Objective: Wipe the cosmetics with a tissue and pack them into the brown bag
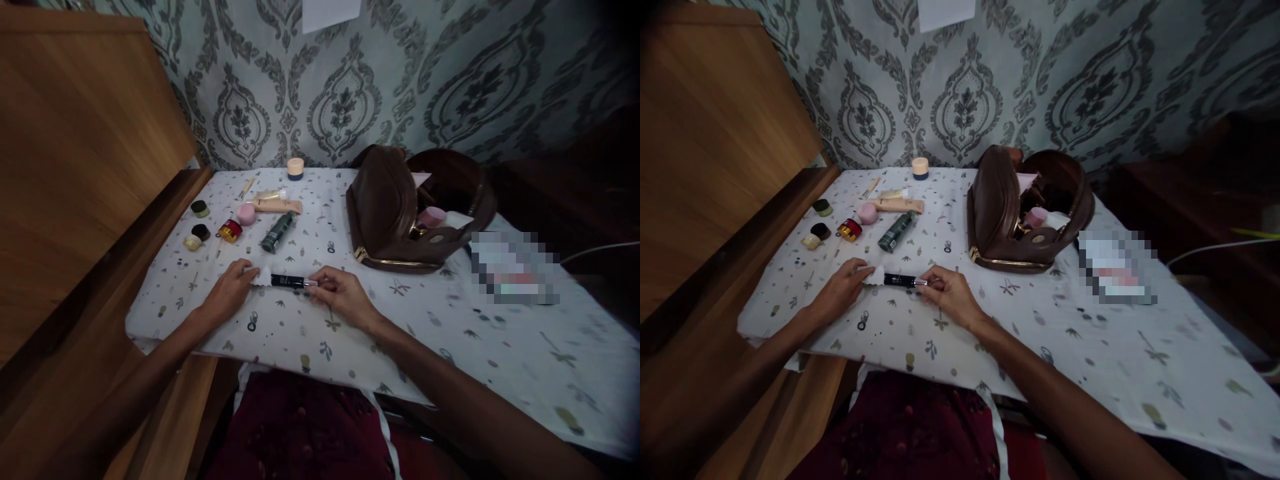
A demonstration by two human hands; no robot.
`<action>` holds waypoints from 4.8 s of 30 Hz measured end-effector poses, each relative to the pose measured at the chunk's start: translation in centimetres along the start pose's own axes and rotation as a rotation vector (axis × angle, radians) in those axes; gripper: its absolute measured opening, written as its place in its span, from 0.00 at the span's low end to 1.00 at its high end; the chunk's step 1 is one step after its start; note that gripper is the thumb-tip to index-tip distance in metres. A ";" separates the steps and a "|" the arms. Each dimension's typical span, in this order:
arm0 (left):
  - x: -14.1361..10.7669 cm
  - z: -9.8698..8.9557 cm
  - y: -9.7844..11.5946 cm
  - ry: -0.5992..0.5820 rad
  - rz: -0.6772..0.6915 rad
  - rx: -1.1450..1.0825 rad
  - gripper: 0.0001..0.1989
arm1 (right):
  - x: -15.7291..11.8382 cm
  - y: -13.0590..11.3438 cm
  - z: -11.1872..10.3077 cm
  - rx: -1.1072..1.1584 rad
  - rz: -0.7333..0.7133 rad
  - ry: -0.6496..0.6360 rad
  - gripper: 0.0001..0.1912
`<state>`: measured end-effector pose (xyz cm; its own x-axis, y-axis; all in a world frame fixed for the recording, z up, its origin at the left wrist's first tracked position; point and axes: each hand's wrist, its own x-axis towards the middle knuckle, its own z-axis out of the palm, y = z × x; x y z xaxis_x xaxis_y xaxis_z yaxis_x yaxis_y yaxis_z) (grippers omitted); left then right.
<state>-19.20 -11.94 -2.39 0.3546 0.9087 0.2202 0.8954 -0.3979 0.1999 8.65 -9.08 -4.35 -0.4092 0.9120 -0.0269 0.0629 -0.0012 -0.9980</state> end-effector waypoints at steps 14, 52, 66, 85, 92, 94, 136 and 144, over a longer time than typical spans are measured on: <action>2.5 0.5 8.2 0.091 0.248 -0.138 0.13 | 0.2 0.4 0.0 -0.091 -0.205 0.057 0.09; -0.4 -0.6 3.5 0.012 0.204 -0.430 0.06 | 0.0 -1.1 -0.2 0.218 0.024 0.008 0.20; 2.5 -0.6 7.4 -0.130 0.172 -0.313 0.21 | -0.4 -1.2 -0.3 0.149 -0.136 -0.011 0.14; 1.6 -2.1 3.4 0.261 -0.234 -0.865 0.10 | 0.1 -1.7 -1.3 0.170 -0.085 0.078 0.17; 4.3 -1.4 5.5 0.604 -0.467 -1.257 0.17 | -0.6 -1.6 0.4 0.184 -0.034 -0.084 0.18; 5.2 -1.1 6.4 0.668 -0.511 -1.373 0.17 | -0.6 -1.5 0.5 0.176 -0.021 -0.082 0.19; 6.4 0.6 10.4 -0.044 -0.321 -1.464 0.28 | -0.7 -1.8 -0.2 0.011 0.023 -0.022 0.23; 7.7 -1.2 10.4 -0.030 0.007 -0.853 0.20 | -2.2 -6.4 -3.9 0.084 -0.213 0.234 0.21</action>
<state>-7.47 -9.23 2.54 0.3772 0.9041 0.2007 0.3887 -0.3512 0.8518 12.71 -9.50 2.27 -0.1844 0.9649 0.1872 -0.0805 0.1750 -0.9813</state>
